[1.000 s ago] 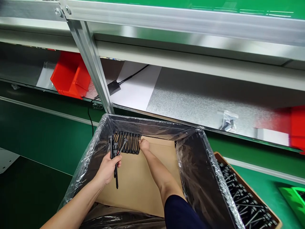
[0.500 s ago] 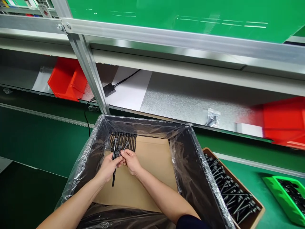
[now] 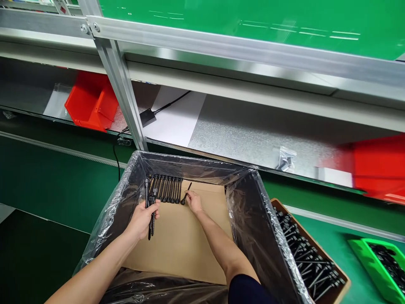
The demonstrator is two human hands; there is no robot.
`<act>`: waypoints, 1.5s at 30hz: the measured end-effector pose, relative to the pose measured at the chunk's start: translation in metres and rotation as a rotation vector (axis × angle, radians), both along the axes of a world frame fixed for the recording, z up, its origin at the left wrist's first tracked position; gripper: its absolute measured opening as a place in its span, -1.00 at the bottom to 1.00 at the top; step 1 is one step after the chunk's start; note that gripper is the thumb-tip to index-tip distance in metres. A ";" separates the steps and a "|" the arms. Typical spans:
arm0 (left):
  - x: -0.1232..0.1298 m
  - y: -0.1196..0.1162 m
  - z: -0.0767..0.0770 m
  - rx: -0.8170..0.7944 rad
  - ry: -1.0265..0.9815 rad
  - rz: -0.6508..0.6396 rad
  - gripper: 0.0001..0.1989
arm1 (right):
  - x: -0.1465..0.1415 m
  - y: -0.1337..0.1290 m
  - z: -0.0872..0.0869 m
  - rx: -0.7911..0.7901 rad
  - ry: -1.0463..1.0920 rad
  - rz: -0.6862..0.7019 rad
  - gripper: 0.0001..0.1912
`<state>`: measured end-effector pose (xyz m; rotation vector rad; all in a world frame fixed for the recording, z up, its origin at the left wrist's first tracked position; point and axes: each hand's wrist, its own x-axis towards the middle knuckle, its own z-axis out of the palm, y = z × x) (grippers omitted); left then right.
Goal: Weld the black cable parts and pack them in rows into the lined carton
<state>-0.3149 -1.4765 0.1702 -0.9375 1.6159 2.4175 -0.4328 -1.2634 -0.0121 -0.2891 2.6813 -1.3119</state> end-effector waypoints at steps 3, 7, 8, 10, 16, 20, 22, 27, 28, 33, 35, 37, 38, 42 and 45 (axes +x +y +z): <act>0.000 0.001 0.006 0.021 -0.025 0.020 -0.65 | -0.007 -0.002 -0.015 0.229 0.011 0.097 -0.64; 0.000 0.000 0.011 0.026 -0.018 0.012 -0.66 | -0.019 -0.014 -0.020 0.337 -0.006 0.110 -0.69; 0.000 0.000 0.011 0.029 -0.020 0.009 -0.66 | -0.021 -0.017 -0.020 0.349 -0.013 0.094 -0.70; 0.000 -0.001 0.009 0.036 -0.027 0.010 -0.63 | -0.023 -0.023 -0.022 0.364 -0.028 0.044 -0.69; 0.001 -0.002 0.003 -0.008 -0.033 -0.002 -0.54 | -0.022 -0.034 -0.028 0.325 -0.087 -0.080 -0.66; 0.001 -0.003 0.001 -0.031 -0.039 -0.021 -0.51 | -0.021 -0.038 -0.026 0.303 -0.081 -0.080 -0.69; 0.000 -0.004 0.000 -0.050 -0.035 -0.026 -0.50 | -0.022 -0.038 -0.023 0.293 -0.080 -0.080 -0.71; -0.001 -0.004 -0.001 -0.068 -0.001 -0.028 -0.52 | -0.018 -0.033 0.002 0.165 -0.107 -0.190 -0.78; -0.001 -0.004 -0.002 -0.065 0.004 -0.026 -0.53 | -0.014 -0.032 0.010 0.075 -0.139 -0.228 -0.82; -0.001 -0.002 -0.001 -0.090 0.011 -0.024 -0.54 | 0.038 -0.044 0.068 -0.608 -0.601 -0.017 -0.76; 0.001 0.000 -0.001 -0.104 0.022 -0.037 -0.55 | 0.065 -0.054 0.093 -0.761 -0.725 0.174 -0.64; 0.002 0.002 -0.003 -0.090 0.036 -0.068 -0.54 | 0.087 -0.065 0.113 -0.829 -0.751 0.269 -0.60; 0.003 0.003 -0.004 -0.079 0.040 -0.084 -0.54 | 0.095 -0.070 0.120 -0.844 -0.741 0.274 -0.59; 0.005 0.006 -0.010 -0.096 0.036 -0.095 -0.47 | 0.105 -0.081 0.124 -0.839 -0.688 0.193 -0.57; 0.004 0.004 -0.014 -0.146 0.032 -0.074 -0.49 | 0.088 -0.070 0.102 -0.784 -0.642 0.112 -0.55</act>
